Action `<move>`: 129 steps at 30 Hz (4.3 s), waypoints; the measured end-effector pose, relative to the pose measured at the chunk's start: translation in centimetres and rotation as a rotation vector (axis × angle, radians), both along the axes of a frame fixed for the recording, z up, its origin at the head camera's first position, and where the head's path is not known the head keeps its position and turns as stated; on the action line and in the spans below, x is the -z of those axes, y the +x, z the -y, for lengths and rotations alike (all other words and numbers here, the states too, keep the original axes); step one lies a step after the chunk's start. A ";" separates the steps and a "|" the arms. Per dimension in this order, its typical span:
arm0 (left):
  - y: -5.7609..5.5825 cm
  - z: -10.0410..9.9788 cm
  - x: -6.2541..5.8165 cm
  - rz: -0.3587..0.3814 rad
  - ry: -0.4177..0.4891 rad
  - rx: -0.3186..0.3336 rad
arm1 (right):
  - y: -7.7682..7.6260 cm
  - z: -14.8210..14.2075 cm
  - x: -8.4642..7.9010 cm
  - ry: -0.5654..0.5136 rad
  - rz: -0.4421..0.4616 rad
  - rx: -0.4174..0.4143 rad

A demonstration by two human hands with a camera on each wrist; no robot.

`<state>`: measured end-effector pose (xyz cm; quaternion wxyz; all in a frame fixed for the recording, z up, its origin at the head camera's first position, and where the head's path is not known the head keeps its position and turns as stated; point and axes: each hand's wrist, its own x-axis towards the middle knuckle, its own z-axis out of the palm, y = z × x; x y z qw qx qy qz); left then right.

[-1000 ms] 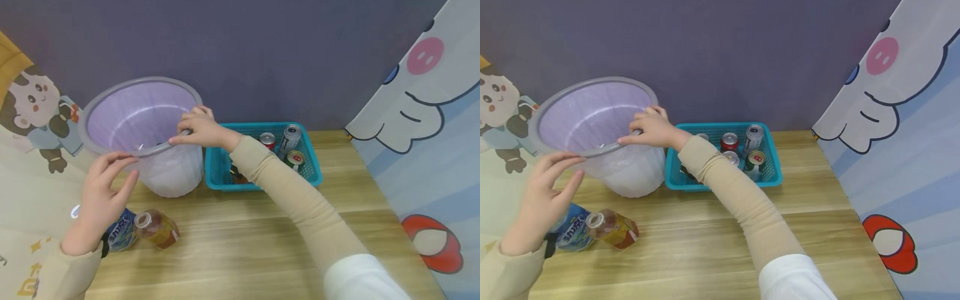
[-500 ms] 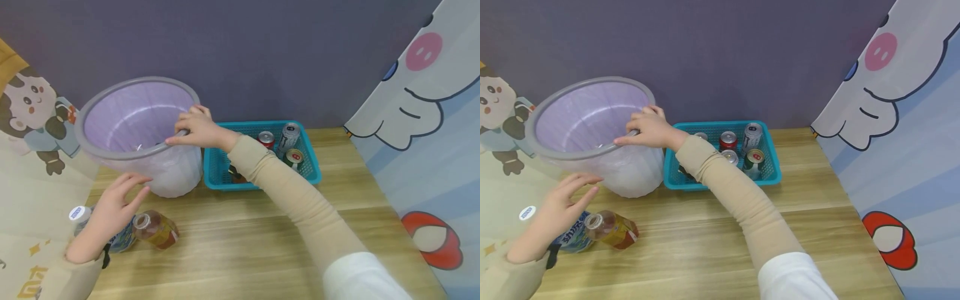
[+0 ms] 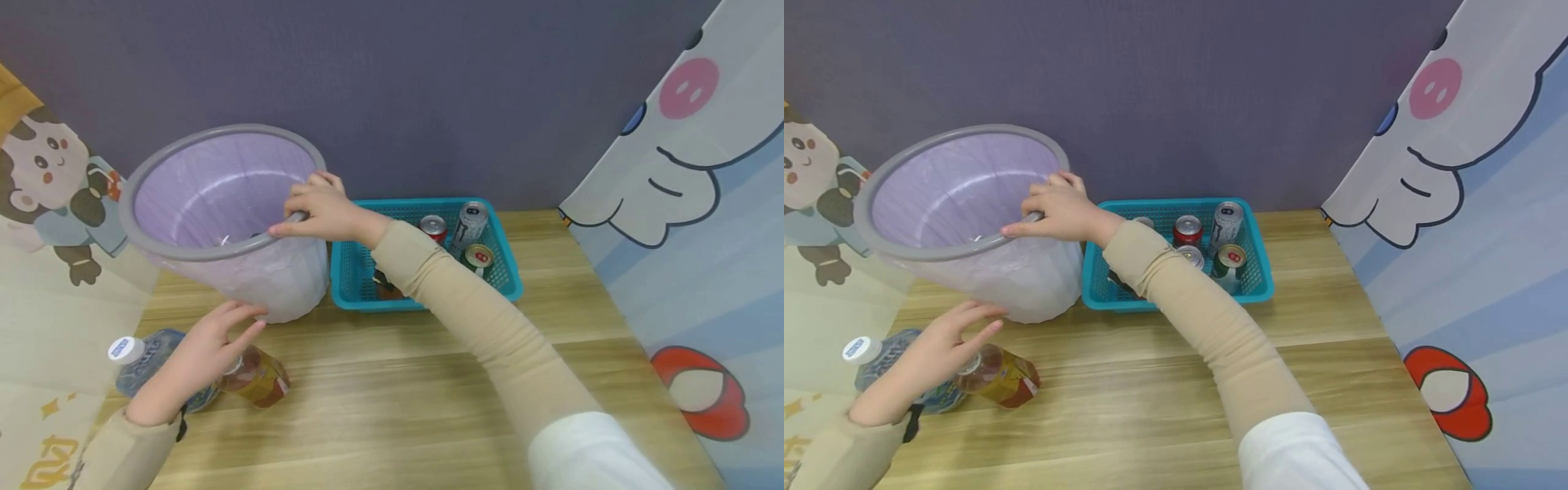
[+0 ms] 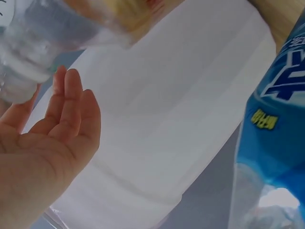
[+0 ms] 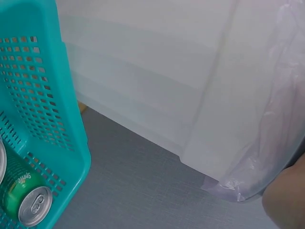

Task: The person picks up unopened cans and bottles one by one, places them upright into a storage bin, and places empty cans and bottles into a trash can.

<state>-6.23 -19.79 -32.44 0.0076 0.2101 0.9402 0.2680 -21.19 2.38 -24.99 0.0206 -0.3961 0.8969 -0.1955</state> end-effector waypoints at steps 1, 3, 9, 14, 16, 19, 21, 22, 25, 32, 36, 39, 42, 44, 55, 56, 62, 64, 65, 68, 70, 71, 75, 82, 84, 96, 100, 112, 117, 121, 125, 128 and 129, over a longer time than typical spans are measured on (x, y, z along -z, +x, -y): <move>0.0 0.0 0.1 0.011 -0.011 0.003 | 0.0 0.0 0.0 -0.001 -0.005 -0.001; 0.0 0.1 0.3 0.033 -0.037 0.015 | 0.0 -0.1 0.0 -0.005 -0.008 -0.001; 0.0 0.1 0.7 0.157 -0.076 0.028 | 0.0 -0.3 0.1 -0.021 -0.015 -0.002; 0.0 0.3 0.9 0.245 -0.127 0.003 | -0.1 -0.3 0.2 -0.032 -0.012 -0.004; 0.1 0.4 1.0 0.247 -0.147 -0.002 | -0.2 -0.3 0.2 -0.035 -0.010 -0.006; 0.2 0.6 1.2 0.249 -0.153 0.002 | -0.2 -0.3 0.2 -0.032 -0.006 -0.007; 0.3 0.7 1.4 0.239 -0.147 0.006 | -0.1 -0.3 0.1 -0.028 -0.004 -0.007; 0.3 0.8 1.4 0.231 -0.145 0.010 | -0.1 -0.2 0.1 -0.027 -0.002 -0.006; 0.4 1.2 1.6 0.216 -0.127 0.022 | 0.0 -0.2 0.0 -0.023 0.001 -0.003; 0.9 2.3 1.7 0.205 -0.091 0.040 | 0.2 0.0 -0.1 -0.001 0.005 0.002; 1.0 2.7 1.9 0.178 -0.062 0.072 | 0.2 0.0 0.0 -0.009 0.002 0.008; 0.9 2.9 2.1 0.177 -0.047 0.094 | 0.2 0.0 0.1 -0.016 0.003 0.006; 0.8 3.2 2.4 0.186 -0.042 0.108 | 0.1 0.0 0.2 -0.011 0.007 0.005; 0.8 3.4 2.6 0.183 -0.039 0.115 | 0.1 0.0 0.2 -0.005 0.009 0.007; 0.4 3.8 2.9 0.167 -0.050 0.113 | 0.0 0.1 0.1 -0.017 0.002 0.012; 0.4 3.8 2.9 0.174 -0.052 0.113 | 0.0 0.1 0.1 -0.016 0.002 0.013; 0.3 3.6 2.8 0.223 -0.059 0.112 | 0.0 0.1 0.3 -0.016 0.006 0.011; 0.3 3.6 2.7 0.236 -0.063 0.112 | 0.0 0.1 0.3 -0.012 0.007 0.012; 0.3 3.5 2.6 0.238 -0.063 0.114 | -0.1 0.1 0.3 -0.012 0.009 0.011; 0.4 3.4 2.4 0.242 -0.067 0.106 | 0.0 0.1 0.3 -0.010 0.013 0.011; 0.3 3.3 2.2 0.248 -0.075 0.094 | 0.0 0.1 0.3 -0.007 0.014 0.013; 0.4 3.3 2.1 0.250 -0.077 0.090 | 0.0 0.1 0.3 -0.009 0.015 0.012; 0.4 3.0 1.5 0.260 -0.100 0.067 | 0.1 0.1 0.2 0.006 0.018 0.019; 0.2 2.3 0.4 0.246 -0.142 0.045 | 0.1 0.1 0.1 0.015 0.021 0.023; 0.2 2.0 0.1 0.254 -0.140 0.042 | 0.1 0.1 0.1 0.014 0.020 0.023; 0.0 0.2 -1.1 0.214 -0.060 0.060 | -0.2 0.1 0.5 0.005 0.011 0.022; 0.2 -0.3 -1.9 0.157 -0.042 0.073 | -0.1 0.1 0.6 -0.012 0.009 0.017; 1.2 1.0 -4.0 -0.038 0.104 0.092 | -0.1 0.1 0.5 -0.020 -0.008 0.016; 1.2 2.3 -4.1 -0.026 0.221 0.081 | -0.2 0.1 0.6 -0.020 -0.009 0.017; 1.3 3.4 -4.1 0.009 0.351 0.068 | -0.2 0.1 0.6 -0.016 -0.014 0.022; 1.5 4.3 -4.2 0.027 0.590 0.079 | -0.2 0.1 0.6 -0.026 -0.017 0.023; 1.4 4.8 -4.2 0.016 0.843 0.144 | -0.2 0.1 0.6 -0.032 -0.020 0.022; 1.3 4.8 -4.3 0.014 0.927 0.174 | -0.2 0.1 0.6 -0.033 -0.021 0.021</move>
